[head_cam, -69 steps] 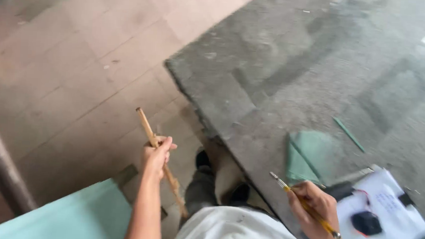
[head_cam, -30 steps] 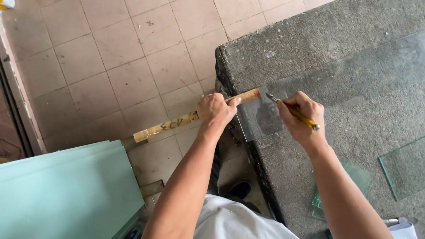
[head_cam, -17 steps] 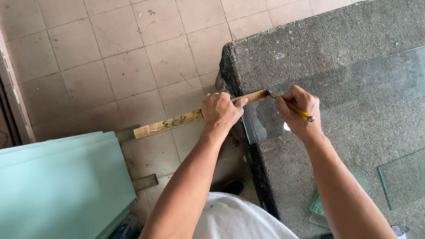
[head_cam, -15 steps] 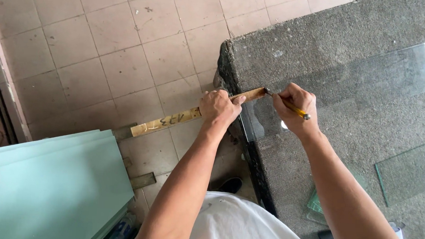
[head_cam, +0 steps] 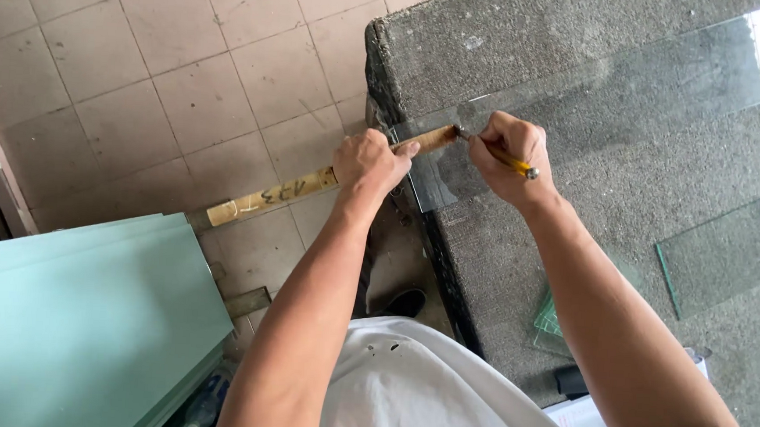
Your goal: Measuring and marking dimensions on small glass sheets using a wooden ruler and a pencil on a workshop table.
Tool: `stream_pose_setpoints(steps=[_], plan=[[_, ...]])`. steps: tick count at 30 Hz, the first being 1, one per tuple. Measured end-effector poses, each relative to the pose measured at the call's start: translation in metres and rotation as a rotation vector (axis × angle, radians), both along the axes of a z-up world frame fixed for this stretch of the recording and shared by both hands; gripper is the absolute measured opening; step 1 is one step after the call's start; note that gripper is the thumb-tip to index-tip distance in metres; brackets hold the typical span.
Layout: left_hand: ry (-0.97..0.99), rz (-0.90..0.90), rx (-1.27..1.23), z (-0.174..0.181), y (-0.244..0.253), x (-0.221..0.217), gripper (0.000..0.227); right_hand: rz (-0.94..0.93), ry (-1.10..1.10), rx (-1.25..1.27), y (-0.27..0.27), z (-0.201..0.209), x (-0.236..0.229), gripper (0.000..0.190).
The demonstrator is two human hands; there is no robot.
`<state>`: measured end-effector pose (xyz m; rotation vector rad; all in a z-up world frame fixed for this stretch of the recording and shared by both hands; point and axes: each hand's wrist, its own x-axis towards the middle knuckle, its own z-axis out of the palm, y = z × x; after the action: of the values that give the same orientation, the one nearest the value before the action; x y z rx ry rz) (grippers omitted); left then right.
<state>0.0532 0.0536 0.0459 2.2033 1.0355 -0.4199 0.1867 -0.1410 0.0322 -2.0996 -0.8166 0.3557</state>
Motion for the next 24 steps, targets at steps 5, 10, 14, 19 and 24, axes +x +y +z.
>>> stream_pose_setpoints(steps=[5, 10, 14, 19, 24], plan=[[0.037, -0.06, 0.021, -0.015, -0.027, -0.019, 0.06, -0.017, 0.012, -0.01, -0.038, -0.001, -0.026, 0.011], [0.004, -0.06, -0.059, 0.019, -0.072, -0.05, 0.059, -0.008, -0.028, -0.013, -0.076, 0.021, -0.067, 0.01], [-0.08, -0.021, -0.042, 0.004, -0.104, -0.079, 0.074, -0.077, 0.035, -0.052, -0.087, 0.033, -0.083, 0.011], [-0.11, 0.248, -0.209, 0.012, -0.066, -0.055, 0.083, -0.197, 0.105, -0.131, -0.097, 0.056, -0.09, 0.013], [-0.305, 0.442, -0.367, -0.098, -0.038, 0.008, 0.024, -0.227, 0.196, -0.273, -0.113, 0.079, -0.12, 0.01]])
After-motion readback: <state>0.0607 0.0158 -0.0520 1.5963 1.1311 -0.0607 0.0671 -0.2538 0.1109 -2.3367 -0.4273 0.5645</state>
